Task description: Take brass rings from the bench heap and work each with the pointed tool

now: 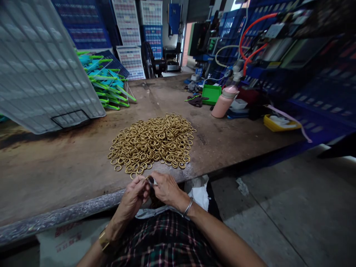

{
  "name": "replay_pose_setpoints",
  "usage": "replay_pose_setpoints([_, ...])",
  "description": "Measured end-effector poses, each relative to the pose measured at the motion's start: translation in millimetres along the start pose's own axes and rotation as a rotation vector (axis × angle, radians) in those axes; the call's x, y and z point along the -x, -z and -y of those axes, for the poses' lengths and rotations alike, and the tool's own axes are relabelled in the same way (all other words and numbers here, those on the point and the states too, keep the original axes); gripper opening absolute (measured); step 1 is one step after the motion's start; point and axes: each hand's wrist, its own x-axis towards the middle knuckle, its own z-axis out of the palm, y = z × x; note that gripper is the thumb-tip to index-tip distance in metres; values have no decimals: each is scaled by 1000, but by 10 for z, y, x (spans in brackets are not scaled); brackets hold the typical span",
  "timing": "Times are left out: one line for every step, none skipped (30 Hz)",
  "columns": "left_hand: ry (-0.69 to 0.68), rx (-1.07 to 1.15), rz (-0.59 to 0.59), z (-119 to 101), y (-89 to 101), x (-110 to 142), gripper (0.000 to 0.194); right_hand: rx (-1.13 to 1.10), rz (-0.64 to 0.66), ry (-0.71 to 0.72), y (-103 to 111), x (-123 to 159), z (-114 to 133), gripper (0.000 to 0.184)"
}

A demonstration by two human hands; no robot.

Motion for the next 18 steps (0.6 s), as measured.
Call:
replay_pose_setpoints([-11,-17,-1,6,7,0,29,40,6,3,-6,8,1,14])
replay_pose_setpoints([-23,-35,-4,12,12,1,29,67,13,5,-9,12,3,16])
replay_pose_setpoints([-31,-53,-7,17,16,3,29,85,22,6,-9,14,6,18])
replay_pose_setpoints([-37,-72,-12,22,17,4,29,97,33,8,-6,13,10,19])
replay_pose_setpoints([-40,-91,-18,25,17,4,29,106,42,11,0,11,14,20])
replay_pose_setpoints([-41,-112,-24,28,16,3,30,114,51,14,7,10,18,21])
replay_pose_setpoints([-43,-134,-33,30,15,-1,31,122,61,17,15,9,21,22])
replay_pose_setpoints([-48,-159,-42,34,16,-7,32,131,70,20,21,9,23,23])
replay_pose_setpoints([-58,-185,-51,38,19,-14,33,141,79,20,25,11,24,24])
replay_pose_setpoints([-70,-211,-58,43,24,-21,33,151,91,20,26,14,24,25])
replay_pose_setpoints([-82,-236,-62,47,31,-26,34,161,103,18,23,16,23,26])
replay_pose_setpoints([-92,-260,-62,50,39,-26,34,171,114,13,18,17,19,27])
replay_pose_setpoints([-100,-280,-63,50,45,-20,34,181,124,6,11,16,14,27])
replay_pose_setpoints([-106,-297,-61,45,47,-5,34,194,132,-3,4,10,5,28])
replay_pose_setpoints([-109,-313,-57,35,43,17,34,214,135,-18,-1,-1,-7,28])
replay_pose_setpoints([-108,-327,-47,19,32,47,34,242,135,-39,-4,-17,-22,27])
replay_pose_setpoints([-103,-334,-31,-1,13,82,34,277,133,-70,-2,-39,-40,26])
replay_pose_setpoints([-93,-330,-5,-23,-11,117,34,315,130,-102,3,-66,-59,25])
